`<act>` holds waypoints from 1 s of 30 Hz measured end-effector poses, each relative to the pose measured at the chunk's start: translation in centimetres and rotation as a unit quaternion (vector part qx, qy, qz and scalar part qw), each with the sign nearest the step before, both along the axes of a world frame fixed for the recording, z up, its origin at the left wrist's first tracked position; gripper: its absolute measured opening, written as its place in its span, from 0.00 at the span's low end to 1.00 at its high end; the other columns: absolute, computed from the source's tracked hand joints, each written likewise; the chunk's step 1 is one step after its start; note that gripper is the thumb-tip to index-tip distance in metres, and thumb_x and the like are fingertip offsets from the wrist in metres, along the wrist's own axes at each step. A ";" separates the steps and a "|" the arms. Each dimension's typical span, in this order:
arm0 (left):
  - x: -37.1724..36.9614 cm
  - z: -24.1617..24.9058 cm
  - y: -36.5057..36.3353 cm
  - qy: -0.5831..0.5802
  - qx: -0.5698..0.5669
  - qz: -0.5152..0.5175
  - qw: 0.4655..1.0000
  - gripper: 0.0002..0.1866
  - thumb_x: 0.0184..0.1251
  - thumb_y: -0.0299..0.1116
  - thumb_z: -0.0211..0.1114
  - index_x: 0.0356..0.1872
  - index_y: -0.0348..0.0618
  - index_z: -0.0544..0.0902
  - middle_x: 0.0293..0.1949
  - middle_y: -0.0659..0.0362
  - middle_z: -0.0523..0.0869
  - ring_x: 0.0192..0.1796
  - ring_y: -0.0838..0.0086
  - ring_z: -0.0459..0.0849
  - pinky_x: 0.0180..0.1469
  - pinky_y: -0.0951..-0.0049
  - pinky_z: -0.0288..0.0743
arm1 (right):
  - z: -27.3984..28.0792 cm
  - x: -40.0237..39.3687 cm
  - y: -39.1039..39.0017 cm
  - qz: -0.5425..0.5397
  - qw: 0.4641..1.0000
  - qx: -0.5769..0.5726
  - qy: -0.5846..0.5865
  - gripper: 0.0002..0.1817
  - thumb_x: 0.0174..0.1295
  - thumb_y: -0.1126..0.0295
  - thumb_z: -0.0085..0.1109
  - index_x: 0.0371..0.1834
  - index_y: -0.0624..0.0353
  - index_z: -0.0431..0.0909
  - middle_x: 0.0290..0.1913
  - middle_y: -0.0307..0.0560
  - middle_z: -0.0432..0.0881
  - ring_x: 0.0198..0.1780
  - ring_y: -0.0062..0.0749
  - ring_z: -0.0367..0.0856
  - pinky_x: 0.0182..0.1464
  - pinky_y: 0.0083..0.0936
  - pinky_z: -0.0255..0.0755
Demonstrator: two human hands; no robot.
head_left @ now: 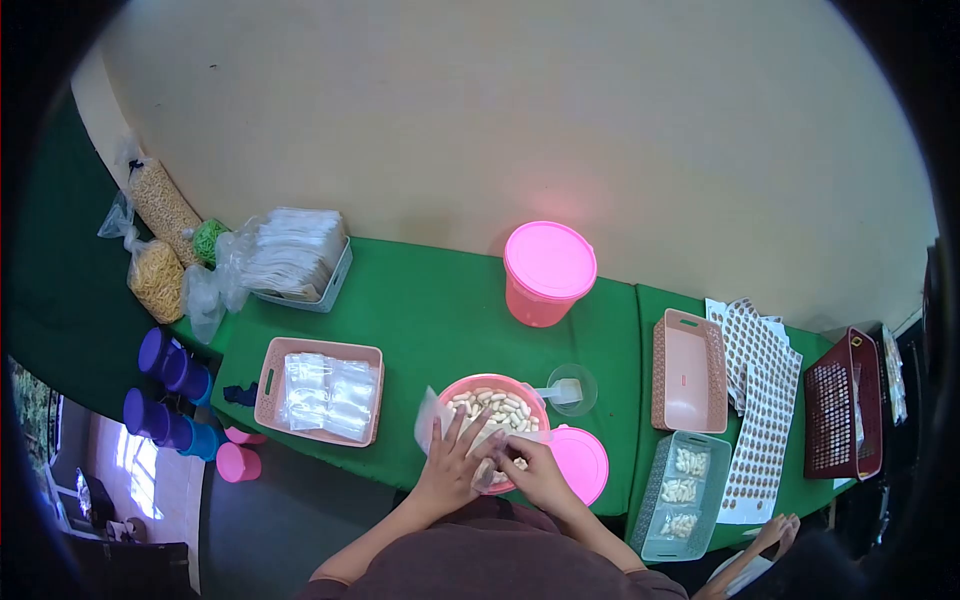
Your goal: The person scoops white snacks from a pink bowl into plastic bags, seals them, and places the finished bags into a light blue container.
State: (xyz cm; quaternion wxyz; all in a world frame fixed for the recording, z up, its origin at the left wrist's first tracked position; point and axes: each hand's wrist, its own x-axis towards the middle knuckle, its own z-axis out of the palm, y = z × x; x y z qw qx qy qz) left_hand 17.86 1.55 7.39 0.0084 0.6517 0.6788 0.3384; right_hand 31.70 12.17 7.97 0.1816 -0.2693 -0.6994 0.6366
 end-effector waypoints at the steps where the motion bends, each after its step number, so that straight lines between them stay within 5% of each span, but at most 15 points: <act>1: 0.0 0.1 0.0 -0.015 -0.032 -0.013 0.999 0.36 0.54 0.33 0.66 0.67 0.57 0.66 0.70 0.56 0.65 0.73 0.54 0.59 0.72 0.38 0.43 | 0.4 -0.1 0.0 0.010 0.997 0.072 -0.001 0.09 0.63 0.71 0.59 0.39 0.67 0.78 0.30 0.47 0.81 0.32 0.28 0.79 0.38 0.26 0.74; 6: 0.0 -1.6 -0.1 -0.044 0.014 -0.036 0.998 0.36 0.48 0.31 0.69 0.63 0.51 0.68 0.59 0.58 0.74 0.68 0.59 0.69 0.72 0.39 0.46 | 0.1 -0.4 -0.5 0.006 0.995 0.093 -0.032 0.09 0.59 0.72 0.63 0.35 0.67 0.77 0.27 0.48 0.80 0.29 0.30 0.78 0.35 0.28 0.73; 11: -1.0 -2.1 -0.1 -0.062 0.042 -0.040 0.996 0.23 0.46 0.28 0.70 0.47 0.46 0.75 0.43 0.60 0.82 0.56 0.63 0.80 0.71 0.50 0.56 | -0.4 -0.3 -0.2 -0.005 0.992 0.094 -0.087 0.07 0.58 0.73 0.61 0.29 0.67 0.75 0.23 0.45 0.77 0.25 0.28 0.74 0.33 0.27 0.72; 14: -2.2 -1.7 -0.1 -0.101 0.068 -0.042 0.992 0.26 0.44 0.32 0.78 0.45 0.45 0.74 0.40 0.57 0.81 0.52 0.63 0.81 0.67 0.50 0.63 | -0.5 0.0 0.4 0.025 0.994 0.061 -0.087 0.11 0.57 0.72 0.64 0.40 0.65 0.76 0.31 0.45 0.78 0.29 0.24 0.72 0.36 0.24 0.71; 15: -2.3 -1.3 0.0 -0.101 0.070 -0.041 0.992 0.26 0.44 0.32 0.78 0.45 0.45 0.74 0.40 0.57 0.81 0.52 0.63 0.81 0.67 0.50 0.63 | -0.1 0.2 0.6 0.023 1.000 0.003 -0.015 0.19 0.55 0.70 0.67 0.48 0.62 0.73 0.39 0.47 0.78 0.37 0.28 0.74 0.43 0.26 0.72; 17: -2.5 0.0 0.1 -0.316 0.162 0.027 0.934 0.27 0.45 0.31 0.80 0.44 0.44 0.72 0.38 0.56 0.81 0.47 0.65 0.81 0.65 0.55 0.66 | 0.8 0.3 0.8 0.021 0.997 -0.056 0.055 0.28 0.53 0.68 0.70 0.56 0.60 0.71 0.48 0.49 0.78 0.44 0.32 0.77 0.50 0.28 0.72; 20: -2.3 1.3 0.1 -0.417 0.145 -0.041 0.896 0.29 0.46 0.31 0.81 0.44 0.42 0.69 0.37 0.55 0.79 0.43 0.68 0.81 0.59 0.59 0.72 | 2.3 -0.6 0.8 0.050 0.967 0.237 0.080 0.44 0.50 0.63 0.74 0.69 0.58 0.60 0.64 0.55 0.68 0.67 0.51 0.66 0.69 0.41 0.58; 23: -1.0 1.7 0.2 -0.478 0.125 -0.109 0.862 0.28 0.47 0.30 0.80 0.44 0.41 0.70 0.39 0.55 0.81 0.44 0.70 0.83 0.52 0.67 0.77 | -0.1 -1.1 0.3 0.119 0.941 0.311 0.067 0.44 0.50 0.64 0.73 0.70 0.58 0.59 0.63 0.55 0.69 0.64 0.52 0.68 0.67 0.42 0.61; 25: -0.4 1.6 0.2 -0.583 0.174 -0.116 0.785 0.26 0.52 0.30 0.78 0.44 0.40 0.69 0.38 0.55 0.80 0.44 0.70 0.83 0.50 0.68 0.78 | -1.0 -0.9 -0.8 0.116 0.966 0.222 0.060 0.43 0.51 0.66 0.71 0.70 0.58 0.59 0.63 0.55 0.70 0.64 0.53 0.68 0.65 0.42 0.63; 28: -1.1 2.0 -0.3 -0.566 0.178 -0.035 0.804 0.25 0.57 0.35 0.75 0.44 0.42 0.66 0.36 0.56 0.76 0.40 0.72 0.81 0.49 0.66 0.79 | -1.7 -1.0 -1.1 0.127 0.983 0.135 0.012 0.40 0.52 0.69 0.69 0.70 0.58 0.61 0.60 0.55 0.72 0.62 0.52 0.69 0.63 0.42 0.65; 30: -2.1 2.2 -0.6 -0.544 0.246 0.022 0.802 0.24 0.59 0.36 0.73 0.45 0.42 0.66 0.37 0.56 0.77 0.40 0.72 0.81 0.49 0.66 0.78 | -2.2 -1.3 -0.6 0.018 0.974 0.224 -0.008 0.36 0.54 0.66 0.68 0.67 0.59 0.65 0.52 0.55 0.77 0.57 0.49 0.73 0.61 0.43 0.65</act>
